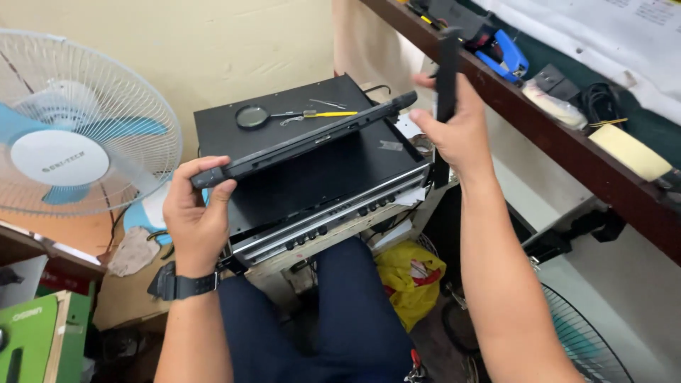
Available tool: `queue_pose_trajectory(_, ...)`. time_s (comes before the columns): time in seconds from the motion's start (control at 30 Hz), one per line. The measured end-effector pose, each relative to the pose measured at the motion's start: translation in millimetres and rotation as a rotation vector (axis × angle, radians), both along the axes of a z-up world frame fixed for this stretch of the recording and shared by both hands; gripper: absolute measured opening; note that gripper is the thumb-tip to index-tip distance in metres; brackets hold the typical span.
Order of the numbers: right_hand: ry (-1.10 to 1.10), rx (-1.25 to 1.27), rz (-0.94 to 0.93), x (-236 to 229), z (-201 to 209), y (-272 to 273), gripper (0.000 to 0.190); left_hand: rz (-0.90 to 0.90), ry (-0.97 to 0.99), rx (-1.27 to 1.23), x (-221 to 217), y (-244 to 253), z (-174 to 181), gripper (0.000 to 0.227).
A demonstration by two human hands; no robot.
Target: The person handles a black laptop, opening and closing it, then picks up a multimeter and its probes. They organize various tools and cables into a black plastic tray and place it on the laptop. Finally, they place an orange container and a yellow box on top of the laptop.
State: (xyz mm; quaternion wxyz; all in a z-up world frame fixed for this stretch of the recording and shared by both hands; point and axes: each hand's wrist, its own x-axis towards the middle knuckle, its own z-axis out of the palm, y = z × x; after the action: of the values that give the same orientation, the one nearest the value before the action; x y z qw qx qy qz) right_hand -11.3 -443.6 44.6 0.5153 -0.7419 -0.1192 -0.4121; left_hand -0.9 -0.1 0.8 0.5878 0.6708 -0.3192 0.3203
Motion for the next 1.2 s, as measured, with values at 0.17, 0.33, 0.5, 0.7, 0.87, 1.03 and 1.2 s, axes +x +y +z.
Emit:
queue_pose_trajectory(0.17,0.258,-0.214,0.084,-10,40,12,0.05,0.097,0.048,0.114,-7,2,5,0.024)
queue_pose_trajectory(0.33,0.31,-0.33,0.092,-5,51,11,0.069,0.089,0.081,0.103,-5,3,5,0.025)
queue_pose_trajectory(0.5,0.341,-0.384,0.035,-8,64,20,0.071,0.081,0.076,0.081,-4,3,5,0.026)
queue_pose_trajectory(0.7,0.215,-0.423,0.018,10,51,14,0.064,0.088,0.065,0.12,14,7,0,0.035)
queue_pose_trajectory(0.87,0.187,-0.444,0.003,11,58,20,0.062,0.082,0.016,0.218,29,6,-7,0.066)
queue_pose_trajectory(1.03,0.416,-0.463,-0.07,7,96,34,0.061,0.094,0.14,0.079,53,12,-11,0.03)
queue_pose_trajectory(1.2,0.247,-0.66,-0.076,33,130,45,0.07,0.094,0.09,0.007,80,22,0,0.051)
